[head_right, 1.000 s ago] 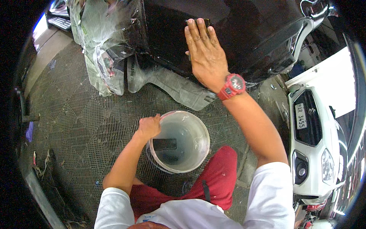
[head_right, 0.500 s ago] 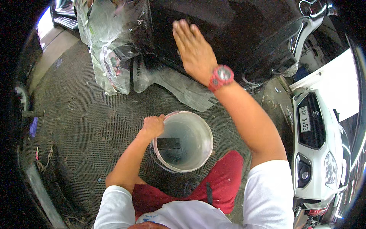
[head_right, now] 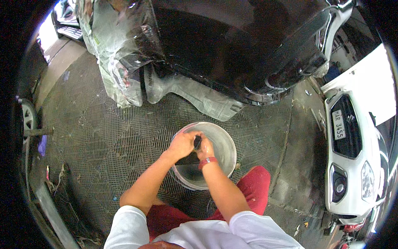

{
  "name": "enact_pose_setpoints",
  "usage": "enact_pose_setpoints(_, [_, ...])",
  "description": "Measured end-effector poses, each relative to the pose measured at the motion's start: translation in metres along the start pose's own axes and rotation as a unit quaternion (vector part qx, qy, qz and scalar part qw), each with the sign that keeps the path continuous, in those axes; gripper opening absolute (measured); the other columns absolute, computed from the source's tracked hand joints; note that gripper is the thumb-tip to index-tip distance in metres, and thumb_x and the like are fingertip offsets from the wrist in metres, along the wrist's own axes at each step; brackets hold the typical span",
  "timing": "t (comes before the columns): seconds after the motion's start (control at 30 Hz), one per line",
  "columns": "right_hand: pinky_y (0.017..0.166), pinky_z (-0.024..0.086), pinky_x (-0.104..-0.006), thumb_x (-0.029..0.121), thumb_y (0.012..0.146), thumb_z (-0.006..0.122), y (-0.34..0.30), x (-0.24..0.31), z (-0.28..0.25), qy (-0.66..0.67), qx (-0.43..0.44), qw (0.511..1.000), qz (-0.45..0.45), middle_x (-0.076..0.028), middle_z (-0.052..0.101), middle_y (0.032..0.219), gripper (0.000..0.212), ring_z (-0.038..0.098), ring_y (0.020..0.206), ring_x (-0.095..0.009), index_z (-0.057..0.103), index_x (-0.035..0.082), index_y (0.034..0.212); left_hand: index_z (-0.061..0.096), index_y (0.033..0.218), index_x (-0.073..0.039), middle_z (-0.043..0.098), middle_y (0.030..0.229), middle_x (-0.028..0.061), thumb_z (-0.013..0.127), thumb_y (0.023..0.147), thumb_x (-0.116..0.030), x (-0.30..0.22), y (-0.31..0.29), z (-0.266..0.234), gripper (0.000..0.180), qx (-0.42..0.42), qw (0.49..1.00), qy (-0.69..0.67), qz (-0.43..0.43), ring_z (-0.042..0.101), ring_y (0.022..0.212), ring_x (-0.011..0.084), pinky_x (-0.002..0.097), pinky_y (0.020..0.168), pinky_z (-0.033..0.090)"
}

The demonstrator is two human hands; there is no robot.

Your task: The person scrubs the hood of a black car using a sponge and water from a bucket. They repeatedly dip the sponge into the bucket and wipe the car's surface in a circular motion.

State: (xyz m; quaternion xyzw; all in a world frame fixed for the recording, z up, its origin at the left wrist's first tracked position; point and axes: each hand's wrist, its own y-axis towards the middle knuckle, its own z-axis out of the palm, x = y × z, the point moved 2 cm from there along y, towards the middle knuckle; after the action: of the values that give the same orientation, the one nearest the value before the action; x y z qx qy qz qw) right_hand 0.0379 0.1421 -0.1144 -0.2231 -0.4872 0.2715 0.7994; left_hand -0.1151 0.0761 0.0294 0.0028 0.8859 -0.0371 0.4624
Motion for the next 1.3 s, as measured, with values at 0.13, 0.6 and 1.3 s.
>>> enact_pose_setpoints(0.13, [0.091,0.057,-0.0569,0.027,0.109,0.047,0.084,-0.069,-0.135,0.038,-0.061,0.995,0.063,-0.010,0.077,0.112,0.032,0.073,0.106,-0.031,0.071,0.007,0.115,0.077,0.122,-0.013,0.079,0.102,0.0215,0.064,0.091,-0.010,-0.013,0.001,0.045,0.034,0.090,0.977,0.184,0.055,0.077,0.096,0.0428,0.0538,0.088,0.061])
enact_pose_setpoints(0.6, [0.077,0.057,-0.0386,0.030,0.108,0.066,-0.212,0.305,0.194,-0.515,0.233,0.602,-0.564,-0.010,0.076,0.089,0.031,0.071,0.079,-0.024,0.076,0.002,0.097,0.077,0.116,-0.004,0.075,0.126,0.0222,0.070,0.085,-0.017,0.014,0.008,0.052,0.035,0.119,0.972,0.178,-0.094,0.072,0.121,0.0387,0.0476,0.106,0.056])
enact_pose_setpoints(1.3, [0.083,0.059,-0.0518,0.035,0.098,0.073,-0.105,0.169,-0.029,-0.705,0.417,0.374,-0.436,-0.017,0.077,0.100,0.031,0.075,0.098,-0.038,0.073,0.006,0.112,0.078,0.117,0.002,0.078,0.099,0.0046,0.084,0.093,-0.042,-0.084,-0.052,-0.037,0.050,-0.328,0.906,-0.100,-0.247,0.070,0.102,0.0161,0.0339,0.091,0.055])
